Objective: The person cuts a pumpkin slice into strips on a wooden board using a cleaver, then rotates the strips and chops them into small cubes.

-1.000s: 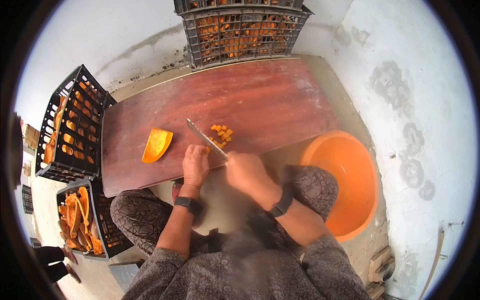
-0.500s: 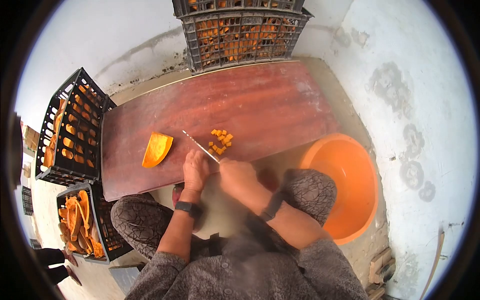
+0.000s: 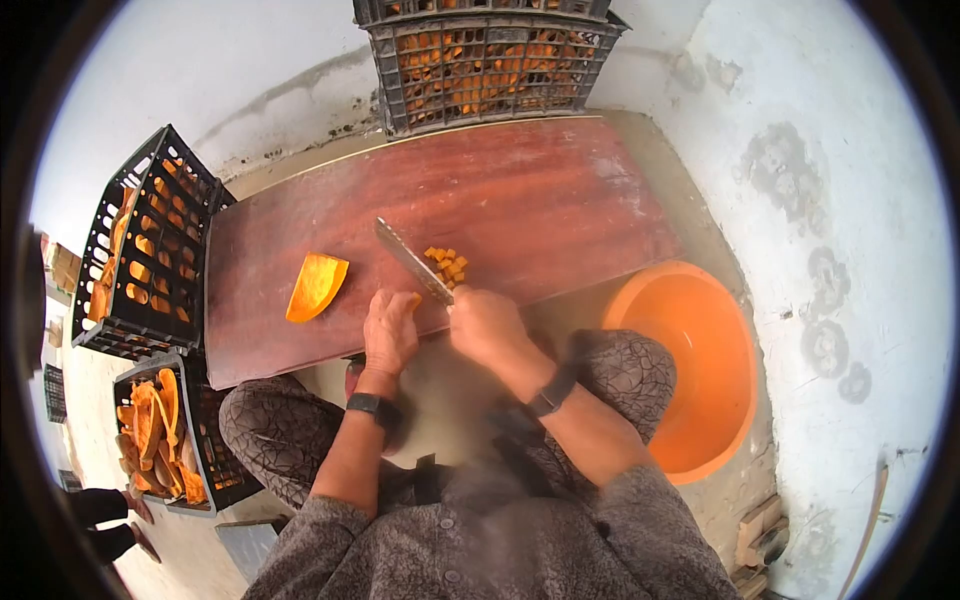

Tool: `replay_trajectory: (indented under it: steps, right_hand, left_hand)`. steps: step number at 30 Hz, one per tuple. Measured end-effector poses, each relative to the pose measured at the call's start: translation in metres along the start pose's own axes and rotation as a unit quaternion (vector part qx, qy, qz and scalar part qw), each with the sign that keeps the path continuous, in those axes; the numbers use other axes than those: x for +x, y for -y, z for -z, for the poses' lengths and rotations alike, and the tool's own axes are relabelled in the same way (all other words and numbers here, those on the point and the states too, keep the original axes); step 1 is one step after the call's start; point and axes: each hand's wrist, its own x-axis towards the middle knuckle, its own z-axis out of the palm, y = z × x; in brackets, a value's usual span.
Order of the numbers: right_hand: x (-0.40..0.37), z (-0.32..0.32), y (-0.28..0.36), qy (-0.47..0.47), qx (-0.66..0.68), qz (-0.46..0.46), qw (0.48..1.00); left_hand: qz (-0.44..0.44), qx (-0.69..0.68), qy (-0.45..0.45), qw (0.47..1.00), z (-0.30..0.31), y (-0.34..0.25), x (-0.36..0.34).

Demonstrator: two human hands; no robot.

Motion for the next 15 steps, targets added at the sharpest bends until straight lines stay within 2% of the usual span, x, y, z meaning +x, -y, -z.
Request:
replay_trajectory:
  steps: [3,5,15]
  right_hand:
    - [-0.007,0.009,0.006,-0.005,-0.007,0.011,1.000]
    - [-0.012,0.010,0.006,-0.001,-0.006,0.020,1.000]
    - [-0.025,0.016,0.008,0.041,0.003,0.027,0.999]
  left_hand:
    - [-0.017,-0.011,-0.030,0.999,-0.005,-0.002,0.003]
    - [0.023,-0.039,-0.059,0.997,-0.007,-0.004,0.004]
    - [0.017,-0.010,-0.032,0.999,-0.006,-0.002,0.005]
